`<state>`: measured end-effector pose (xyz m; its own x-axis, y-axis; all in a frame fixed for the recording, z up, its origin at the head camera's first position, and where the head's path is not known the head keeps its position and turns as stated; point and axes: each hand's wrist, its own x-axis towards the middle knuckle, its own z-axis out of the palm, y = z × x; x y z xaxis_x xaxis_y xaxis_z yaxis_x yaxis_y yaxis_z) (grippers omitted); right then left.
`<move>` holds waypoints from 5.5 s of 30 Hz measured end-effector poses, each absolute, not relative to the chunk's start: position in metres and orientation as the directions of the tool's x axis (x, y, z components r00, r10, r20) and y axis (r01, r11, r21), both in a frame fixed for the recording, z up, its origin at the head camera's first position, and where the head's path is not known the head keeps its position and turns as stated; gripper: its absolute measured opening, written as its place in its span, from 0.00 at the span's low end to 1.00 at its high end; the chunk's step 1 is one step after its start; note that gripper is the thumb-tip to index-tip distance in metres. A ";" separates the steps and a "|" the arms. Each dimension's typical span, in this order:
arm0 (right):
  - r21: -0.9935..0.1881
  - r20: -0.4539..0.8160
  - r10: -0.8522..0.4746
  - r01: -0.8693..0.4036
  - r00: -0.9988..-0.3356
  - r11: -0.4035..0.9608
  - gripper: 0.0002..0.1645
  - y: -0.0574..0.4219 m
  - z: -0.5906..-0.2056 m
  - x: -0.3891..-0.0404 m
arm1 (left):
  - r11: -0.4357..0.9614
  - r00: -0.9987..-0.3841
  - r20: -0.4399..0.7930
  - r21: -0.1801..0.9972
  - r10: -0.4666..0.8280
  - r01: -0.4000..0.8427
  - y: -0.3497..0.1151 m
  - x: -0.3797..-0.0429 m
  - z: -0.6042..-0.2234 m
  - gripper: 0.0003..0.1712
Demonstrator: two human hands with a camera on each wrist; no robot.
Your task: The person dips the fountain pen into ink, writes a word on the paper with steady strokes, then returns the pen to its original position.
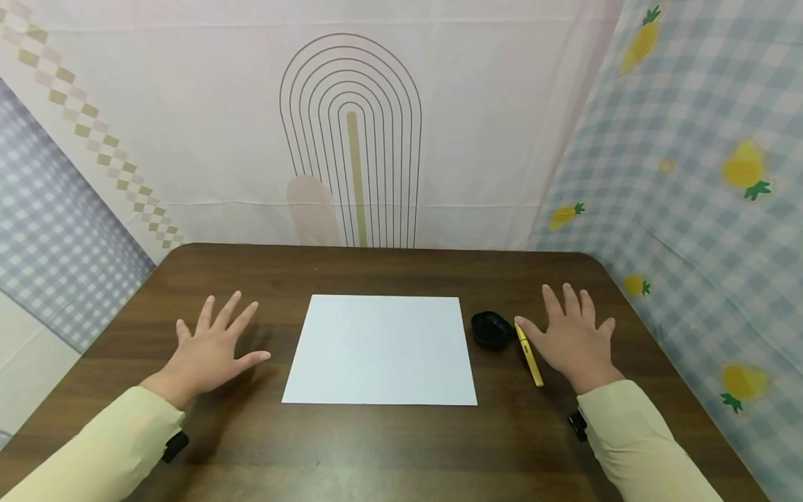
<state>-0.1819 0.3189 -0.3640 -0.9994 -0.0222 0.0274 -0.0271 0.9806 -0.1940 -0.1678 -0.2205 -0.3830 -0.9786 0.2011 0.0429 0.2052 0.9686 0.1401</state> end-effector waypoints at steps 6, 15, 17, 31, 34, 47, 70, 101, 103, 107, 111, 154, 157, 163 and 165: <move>-0.197 0.006 -0.016 -0.017 -1.000 0.980 0.57 0.318 -0.368 -0.180 | 0.964 -0.975 0.032 0.144 0.220 0.222 -0.218 -0.168 -0.388 0.52; -0.186 -0.022 -0.014 -0.010 -1.000 0.983 0.57 0.316 -0.375 -0.178 | 0.954 -0.963 0.034 0.132 0.268 0.270 -0.210 -0.167 -0.397 0.52; -0.188 -0.028 -0.016 -0.010 -0.999 0.982 0.57 0.315 -0.377 -0.178 | 0.949 -0.958 0.039 0.125 0.285 0.288 -0.207 -0.166 -0.398 0.51; -0.187 -0.088 -0.041 -0.023 -0.995 0.982 0.58 0.313 -0.382 -0.178 | 0.921 -0.929 0.035 0.121 0.369 0.371 -0.200 -0.162 -0.399 0.49; -0.198 -0.105 -0.051 -0.030 -0.993 0.980 0.57 0.313 -0.382 -0.177 | 0.912 -0.921 0.017 0.131 0.389 0.388 -0.198 -0.161 -0.401 0.49; -0.269 -0.155 -0.042 0.001 -0.987 0.963 0.55 0.314 -0.386 -0.178 | 0.868 -0.881 -0.064 0.216 0.469 0.447 -0.190 -0.166 -0.406 0.47; -0.374 -0.208 -0.001 0.078 -0.978 0.924 0.43 0.316 -0.385 -0.183 | 0.832 -0.843 -0.116 0.278 0.526 0.481 -0.187 -0.166 -0.399 0.43; -0.431 -0.223 -0.018 0.082 -0.975 0.899 0.33 0.320 -0.394 -0.185 | 0.835 -0.827 -0.187 0.285 0.530 0.470 -0.183 -0.169 -0.408 0.40; -0.430 -0.222 -0.013 0.086 -0.975 0.899 0.33 0.321 -0.394 -0.184 | 0.835 -0.827 -0.188 0.288 0.529 0.469 -0.183 -0.168 -0.408 0.40; -0.436 -0.239 -0.003 0.104 -0.971 0.894 0.34 0.322 -0.396 -0.183 | 0.834 -0.827 -0.188 0.292 0.529 0.468 -0.183 -0.168 -0.407 0.40; -0.442 -0.249 0.006 0.119 -0.969 0.889 0.33 0.321 -0.396 -0.183 | 0.832 -0.826 -0.186 0.296 0.531 0.468 -0.184 -0.168 -0.408 0.40; -0.503 -0.165 0.042 0.121 -0.985 0.856 0.21 0.321 -0.393 -0.178 | 0.831 -0.830 -0.167 0.289 0.532 0.475 -0.186 -0.168 -0.415 0.39; -0.502 -0.136 0.038 0.101 -0.990 0.859 0.21 0.321 -0.391 -0.177 | 0.828 -0.828 -0.160 0.290 0.537 0.481 -0.186 -0.168 -0.415 0.39; -0.506 -0.081 0.044 0.079 -0.996 0.859 0.22 0.320 -0.387 -0.175 | 0.829 -0.828 -0.162 0.285 0.537 0.482 -0.186 -0.169 -0.415 0.39; -0.512 -0.063 0.044 0.071 -0.997 0.856 0.22 0.319 -0.386 -0.174 | 0.829 -0.828 -0.164 0.287 0.536 0.480 -0.186 -0.169 -0.415 0.39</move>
<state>-0.1741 0.3189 -0.3858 -0.9970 0.0445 -0.0632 0.0707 0.8563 -0.5117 -0.1685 -0.1862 -0.4154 -0.8281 0.5360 -0.1641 0.4799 0.8292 0.2867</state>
